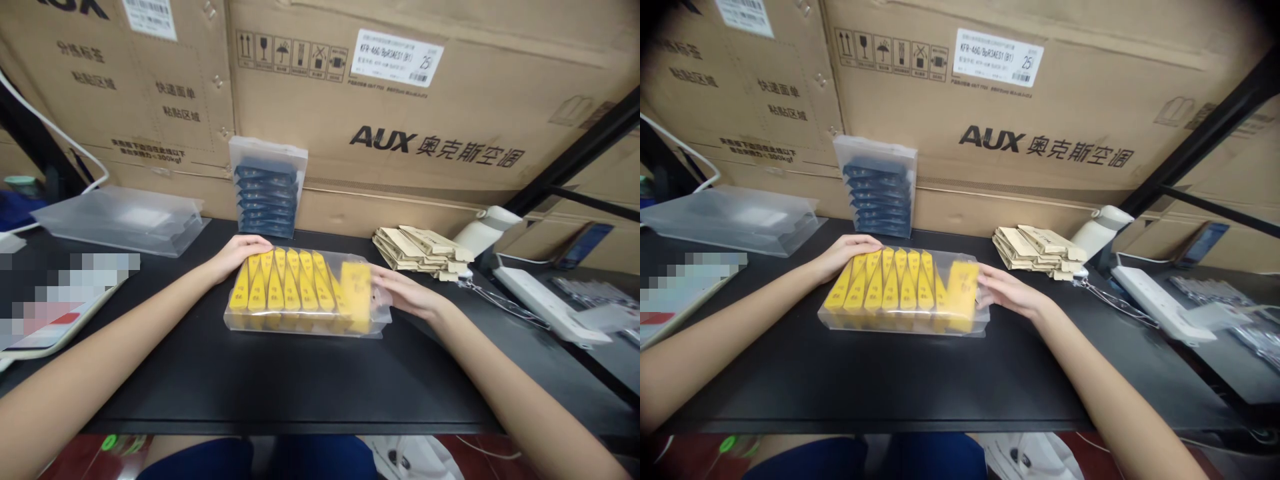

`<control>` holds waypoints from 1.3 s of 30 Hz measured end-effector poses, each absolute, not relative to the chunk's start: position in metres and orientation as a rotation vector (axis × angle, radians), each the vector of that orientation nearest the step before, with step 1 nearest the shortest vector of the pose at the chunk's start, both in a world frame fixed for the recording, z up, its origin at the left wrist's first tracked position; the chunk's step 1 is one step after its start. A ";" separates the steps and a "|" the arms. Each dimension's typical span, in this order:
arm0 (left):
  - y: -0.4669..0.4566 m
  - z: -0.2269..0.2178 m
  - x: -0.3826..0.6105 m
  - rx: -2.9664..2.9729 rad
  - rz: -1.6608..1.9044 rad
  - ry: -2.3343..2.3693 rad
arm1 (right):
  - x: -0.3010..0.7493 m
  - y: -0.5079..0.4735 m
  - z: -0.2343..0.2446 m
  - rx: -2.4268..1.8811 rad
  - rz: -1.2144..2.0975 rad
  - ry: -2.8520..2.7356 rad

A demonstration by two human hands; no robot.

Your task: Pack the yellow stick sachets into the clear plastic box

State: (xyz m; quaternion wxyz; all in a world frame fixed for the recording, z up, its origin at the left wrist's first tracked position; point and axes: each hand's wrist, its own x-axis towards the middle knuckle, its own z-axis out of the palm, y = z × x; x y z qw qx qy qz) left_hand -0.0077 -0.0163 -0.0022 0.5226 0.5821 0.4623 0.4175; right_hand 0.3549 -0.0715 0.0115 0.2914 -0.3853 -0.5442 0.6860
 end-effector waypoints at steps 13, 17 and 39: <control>-0.016 -0.003 -0.007 1.386 1.000 1.121 | 0.352 -0.077 0.011 -1.005 1.814 -1.483; -0.018 -0.003 -0.008 1.385 0.994 1.100 | 0.350 -0.077 0.011 -1.012 1.793 -1.503; -0.019 0.000 -0.006 1.403 0.989 1.117 | 0.347 -0.075 0.010 -1.069 1.822 -1.608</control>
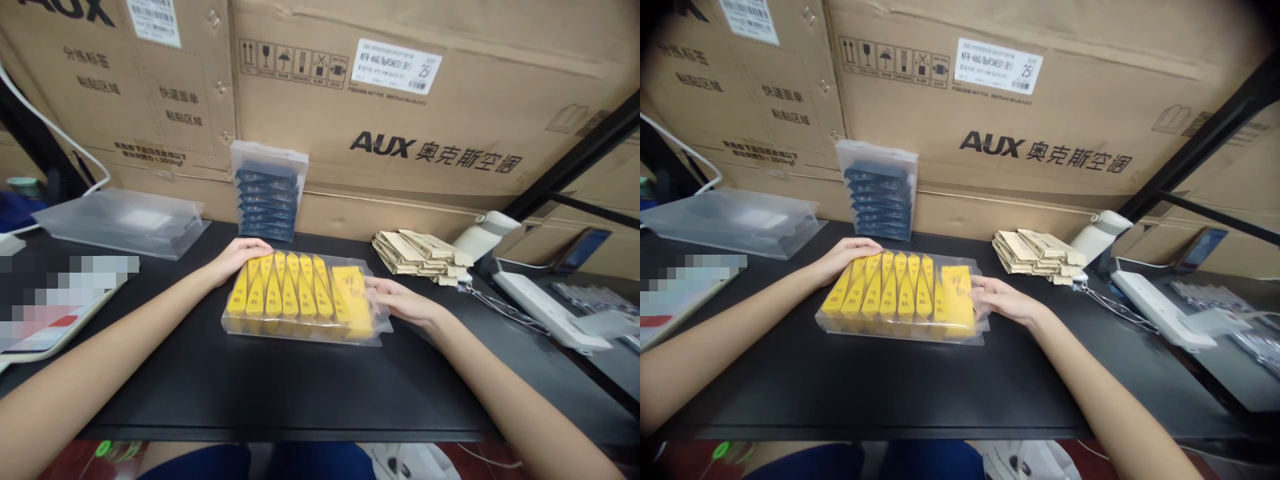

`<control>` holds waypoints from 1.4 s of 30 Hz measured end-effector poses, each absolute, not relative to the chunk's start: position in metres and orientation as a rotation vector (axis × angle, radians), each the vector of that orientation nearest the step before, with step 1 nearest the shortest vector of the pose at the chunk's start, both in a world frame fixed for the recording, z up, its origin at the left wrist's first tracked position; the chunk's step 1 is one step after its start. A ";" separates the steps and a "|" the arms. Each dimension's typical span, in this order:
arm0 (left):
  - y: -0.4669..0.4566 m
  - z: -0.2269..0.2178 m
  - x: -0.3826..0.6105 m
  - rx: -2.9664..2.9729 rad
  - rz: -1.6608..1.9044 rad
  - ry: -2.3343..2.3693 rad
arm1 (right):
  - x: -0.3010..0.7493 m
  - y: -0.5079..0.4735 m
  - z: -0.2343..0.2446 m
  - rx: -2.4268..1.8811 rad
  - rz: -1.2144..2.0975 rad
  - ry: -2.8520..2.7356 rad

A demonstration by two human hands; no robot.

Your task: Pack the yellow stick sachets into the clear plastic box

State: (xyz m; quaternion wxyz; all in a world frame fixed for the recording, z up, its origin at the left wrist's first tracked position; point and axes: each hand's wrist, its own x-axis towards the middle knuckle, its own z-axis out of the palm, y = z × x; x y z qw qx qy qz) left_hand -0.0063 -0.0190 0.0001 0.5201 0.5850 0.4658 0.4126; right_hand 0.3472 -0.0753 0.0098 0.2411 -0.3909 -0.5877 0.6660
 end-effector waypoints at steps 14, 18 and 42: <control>-0.018 0.000 -0.006 1.404 0.981 1.128 | 0.345 -0.075 0.006 -1.153 1.788 -1.484; -0.018 -0.001 -0.006 1.405 0.984 1.126 | 0.346 -0.075 0.007 -1.154 1.759 -1.522; -0.018 -0.002 -0.006 1.403 0.984 1.125 | 0.343 -0.083 0.009 -0.812 1.973 -1.677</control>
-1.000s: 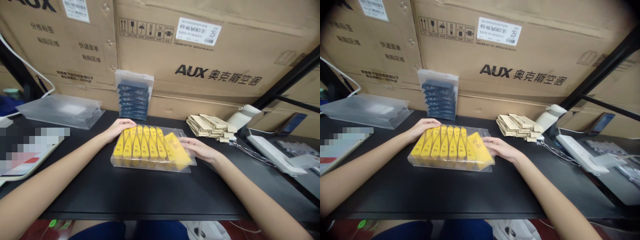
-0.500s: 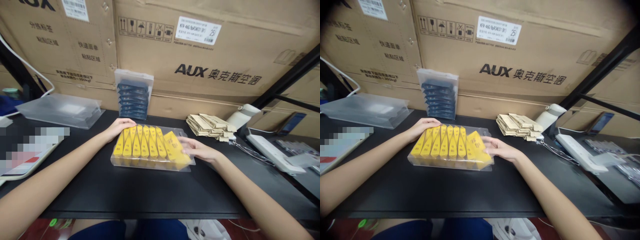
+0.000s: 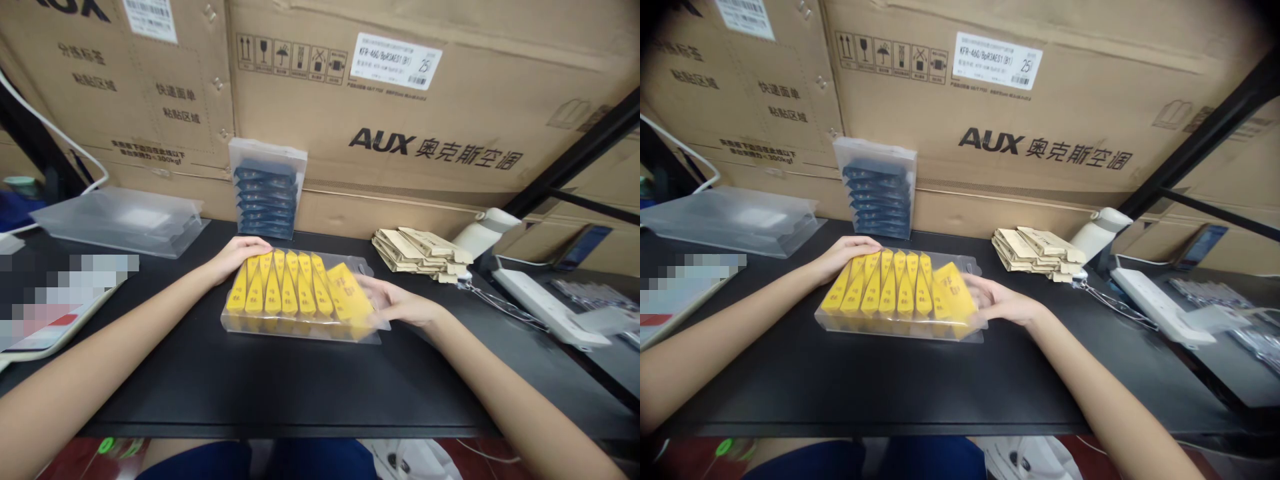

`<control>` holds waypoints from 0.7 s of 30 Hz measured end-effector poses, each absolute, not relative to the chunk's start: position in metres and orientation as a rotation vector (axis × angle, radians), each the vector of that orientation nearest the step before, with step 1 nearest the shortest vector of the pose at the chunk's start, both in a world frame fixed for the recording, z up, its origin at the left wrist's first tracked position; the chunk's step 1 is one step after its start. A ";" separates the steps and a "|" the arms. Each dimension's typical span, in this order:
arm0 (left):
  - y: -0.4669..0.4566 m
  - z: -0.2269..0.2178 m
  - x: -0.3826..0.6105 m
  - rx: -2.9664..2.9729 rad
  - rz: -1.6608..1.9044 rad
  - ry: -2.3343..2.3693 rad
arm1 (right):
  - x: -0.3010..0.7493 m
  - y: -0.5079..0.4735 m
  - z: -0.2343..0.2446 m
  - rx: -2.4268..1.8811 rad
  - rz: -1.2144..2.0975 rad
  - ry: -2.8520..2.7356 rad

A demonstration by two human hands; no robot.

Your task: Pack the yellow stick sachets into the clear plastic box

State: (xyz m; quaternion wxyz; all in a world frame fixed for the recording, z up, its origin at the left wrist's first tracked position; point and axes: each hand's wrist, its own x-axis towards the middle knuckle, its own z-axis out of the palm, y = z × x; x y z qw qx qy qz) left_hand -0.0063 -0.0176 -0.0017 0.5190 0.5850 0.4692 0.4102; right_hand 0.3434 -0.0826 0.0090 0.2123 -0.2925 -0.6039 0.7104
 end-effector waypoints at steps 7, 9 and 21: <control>-0.018 -0.001 -0.006 1.390 0.991 1.124 | 0.342 -0.080 0.006 -0.869 1.964 -1.526; -0.017 -0.002 -0.006 1.398 0.988 1.123 | 0.341 -0.081 0.008 -0.919 1.962 -1.483; -0.017 -0.002 -0.007 1.399 0.979 1.122 | 0.342 -0.081 0.007 -1.062 1.865 -1.549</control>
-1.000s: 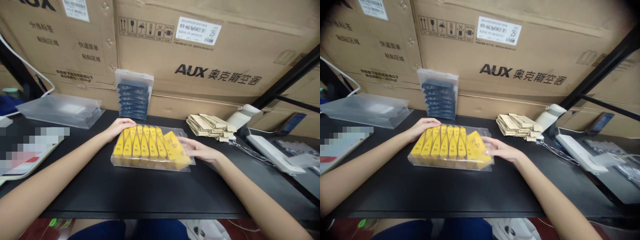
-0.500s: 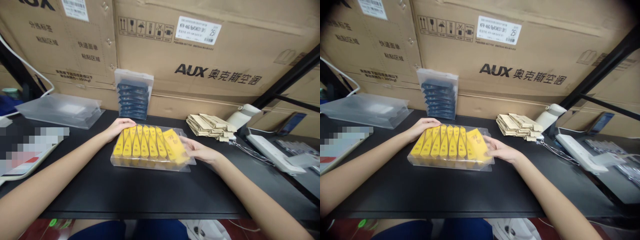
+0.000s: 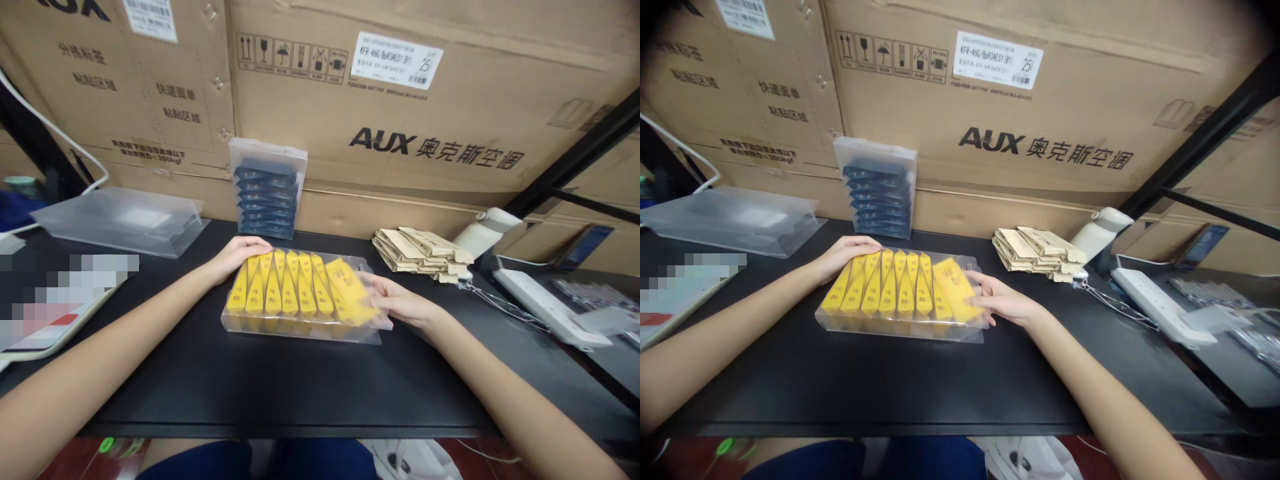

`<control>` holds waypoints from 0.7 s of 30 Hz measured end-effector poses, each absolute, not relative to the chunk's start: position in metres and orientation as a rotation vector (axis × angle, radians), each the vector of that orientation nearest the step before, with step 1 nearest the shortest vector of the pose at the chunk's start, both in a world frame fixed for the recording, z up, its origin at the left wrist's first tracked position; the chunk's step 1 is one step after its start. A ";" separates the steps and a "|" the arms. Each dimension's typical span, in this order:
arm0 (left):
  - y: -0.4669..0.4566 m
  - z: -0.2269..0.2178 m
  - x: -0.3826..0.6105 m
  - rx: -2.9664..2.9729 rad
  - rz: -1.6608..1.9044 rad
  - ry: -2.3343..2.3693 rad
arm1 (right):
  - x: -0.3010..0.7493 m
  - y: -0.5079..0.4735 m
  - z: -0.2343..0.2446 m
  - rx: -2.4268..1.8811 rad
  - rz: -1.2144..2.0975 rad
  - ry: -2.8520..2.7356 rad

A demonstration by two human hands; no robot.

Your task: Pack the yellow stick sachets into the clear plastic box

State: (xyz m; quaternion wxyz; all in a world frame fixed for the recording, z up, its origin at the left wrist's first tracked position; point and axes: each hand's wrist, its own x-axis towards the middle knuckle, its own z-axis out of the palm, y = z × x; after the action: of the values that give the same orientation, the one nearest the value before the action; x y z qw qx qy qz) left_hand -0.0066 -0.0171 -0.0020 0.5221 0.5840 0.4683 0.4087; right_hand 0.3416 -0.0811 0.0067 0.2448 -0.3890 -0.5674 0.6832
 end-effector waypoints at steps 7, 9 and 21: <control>-0.017 -0.002 -0.007 1.397 0.986 1.116 | 0.342 -0.082 0.006 -1.017 1.841 -1.562; -0.017 -0.002 -0.008 1.395 0.984 1.114 | 0.343 -0.080 0.005 -1.023 1.836 -1.568; -0.017 -0.002 -0.007 1.398 0.993 1.117 | 0.348 -0.076 0.001 -1.039 1.757 -1.707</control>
State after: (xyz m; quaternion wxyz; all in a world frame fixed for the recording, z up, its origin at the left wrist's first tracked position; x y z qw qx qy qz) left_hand -0.0069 -0.0168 -0.0023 0.5205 0.5831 0.4662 0.4145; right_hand 0.3484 -0.0757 0.0014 0.2381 -0.3791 -0.6232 0.6413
